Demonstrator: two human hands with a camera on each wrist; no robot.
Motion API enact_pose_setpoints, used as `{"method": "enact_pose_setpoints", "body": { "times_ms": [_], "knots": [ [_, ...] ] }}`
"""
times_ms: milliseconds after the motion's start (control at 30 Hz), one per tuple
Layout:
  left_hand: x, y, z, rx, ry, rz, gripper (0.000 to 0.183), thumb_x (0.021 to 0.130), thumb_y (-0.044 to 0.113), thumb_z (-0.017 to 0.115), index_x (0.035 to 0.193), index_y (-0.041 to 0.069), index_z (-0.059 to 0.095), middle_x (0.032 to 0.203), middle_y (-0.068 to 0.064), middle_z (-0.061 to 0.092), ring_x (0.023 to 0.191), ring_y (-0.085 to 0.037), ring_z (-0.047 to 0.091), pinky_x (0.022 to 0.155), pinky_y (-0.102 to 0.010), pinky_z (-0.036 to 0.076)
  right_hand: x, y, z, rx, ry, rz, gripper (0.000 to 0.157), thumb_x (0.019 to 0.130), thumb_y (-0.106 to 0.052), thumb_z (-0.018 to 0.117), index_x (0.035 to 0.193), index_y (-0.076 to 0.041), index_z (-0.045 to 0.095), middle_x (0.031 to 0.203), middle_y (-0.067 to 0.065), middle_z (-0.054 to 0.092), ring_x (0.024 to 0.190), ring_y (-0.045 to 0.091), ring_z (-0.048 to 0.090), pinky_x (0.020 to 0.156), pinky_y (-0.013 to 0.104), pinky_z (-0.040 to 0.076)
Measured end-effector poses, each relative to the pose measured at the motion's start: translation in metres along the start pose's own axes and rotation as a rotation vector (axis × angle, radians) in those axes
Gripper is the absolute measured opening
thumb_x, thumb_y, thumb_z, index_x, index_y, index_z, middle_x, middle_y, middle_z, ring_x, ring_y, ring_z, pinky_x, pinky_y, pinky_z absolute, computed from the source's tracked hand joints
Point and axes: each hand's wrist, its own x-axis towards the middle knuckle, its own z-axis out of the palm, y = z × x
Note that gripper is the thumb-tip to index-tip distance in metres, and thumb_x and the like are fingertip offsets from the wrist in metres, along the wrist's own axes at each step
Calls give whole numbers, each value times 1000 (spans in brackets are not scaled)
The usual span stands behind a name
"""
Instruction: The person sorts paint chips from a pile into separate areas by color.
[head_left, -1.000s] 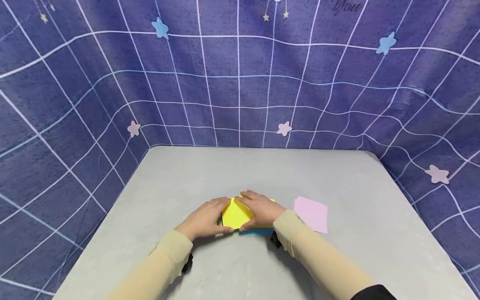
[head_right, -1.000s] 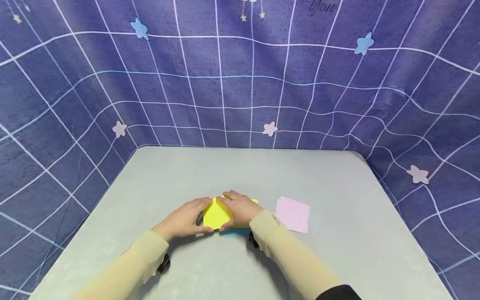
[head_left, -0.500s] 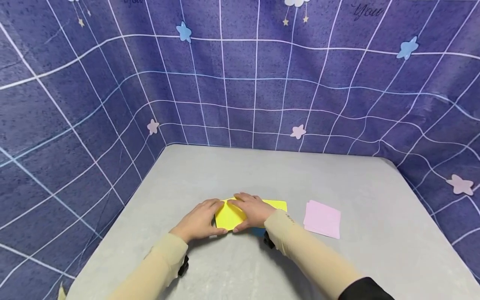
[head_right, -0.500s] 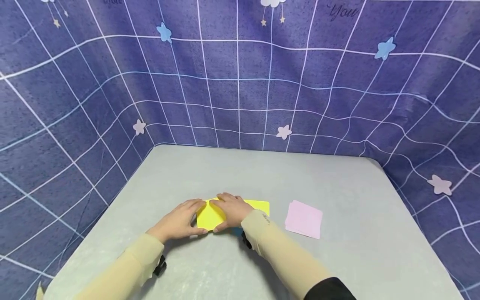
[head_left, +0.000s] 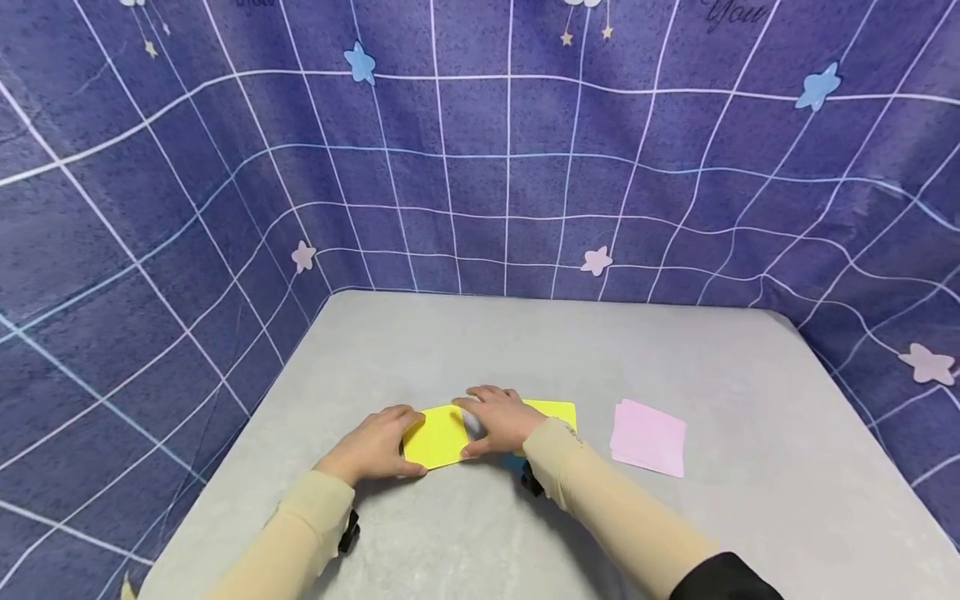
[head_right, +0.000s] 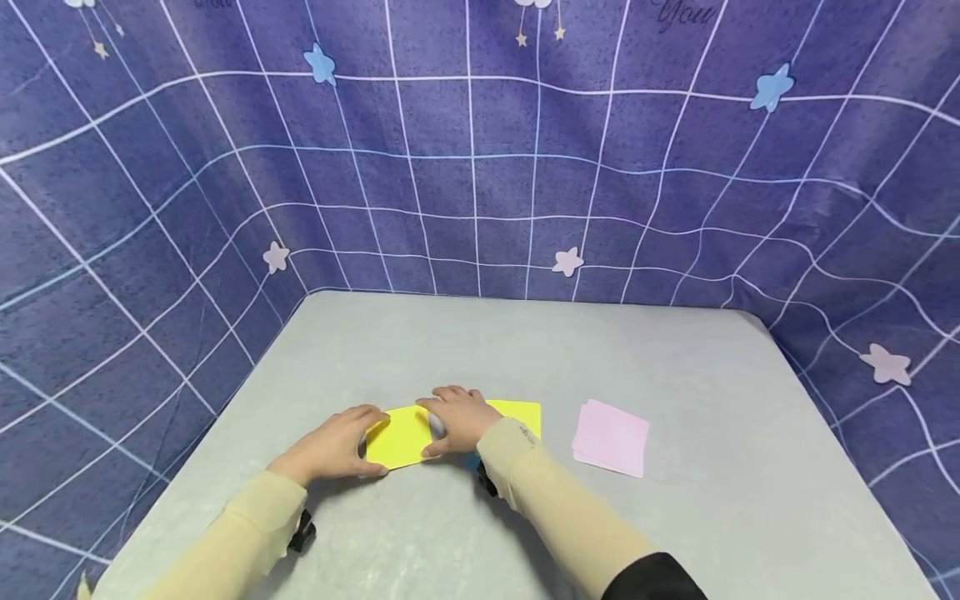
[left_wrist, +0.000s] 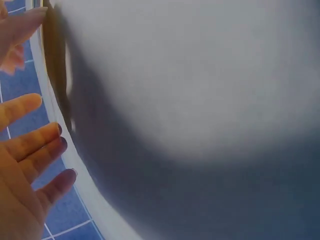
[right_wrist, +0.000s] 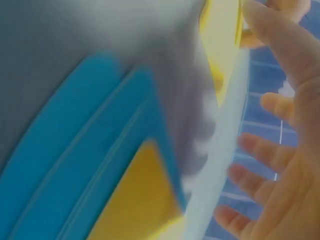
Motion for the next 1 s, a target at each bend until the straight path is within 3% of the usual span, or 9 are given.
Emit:
{"method": "enact_pose_setpoints", "body": {
  "times_ms": [267,367,600,1000],
  "knots": [
    [15,9,-3,46,-22,21,89,76,55,86,143,4,58,145,-20,53,135,-40,49,113,-55,37,-38,20,-7,38,74,27,75,93,-55,74,153,-17,51,149,10,53,140,32,46,113,57,34],
    [25,18,-5,54,-18,66,86,79,55,84,144,5,57,146,-20,52,136,-41,47,114,-55,36,-45,30,-8,52,96,68,74,92,-52,75,152,-16,52,148,12,53,140,33,45,114,57,33],
    [42,40,-4,24,-27,141,84,84,54,80,148,7,54,149,-17,51,139,-37,45,116,-52,35,-54,41,0,73,115,128,79,88,-54,79,151,-15,53,153,16,48,143,38,41,114,60,33],
    [64,60,8,75,-57,234,87,88,62,74,150,4,52,152,-17,49,143,-34,43,116,-51,35,-53,28,11,42,73,163,81,89,-56,77,153,-15,51,162,15,37,151,35,30,118,58,30]
  ]
}}
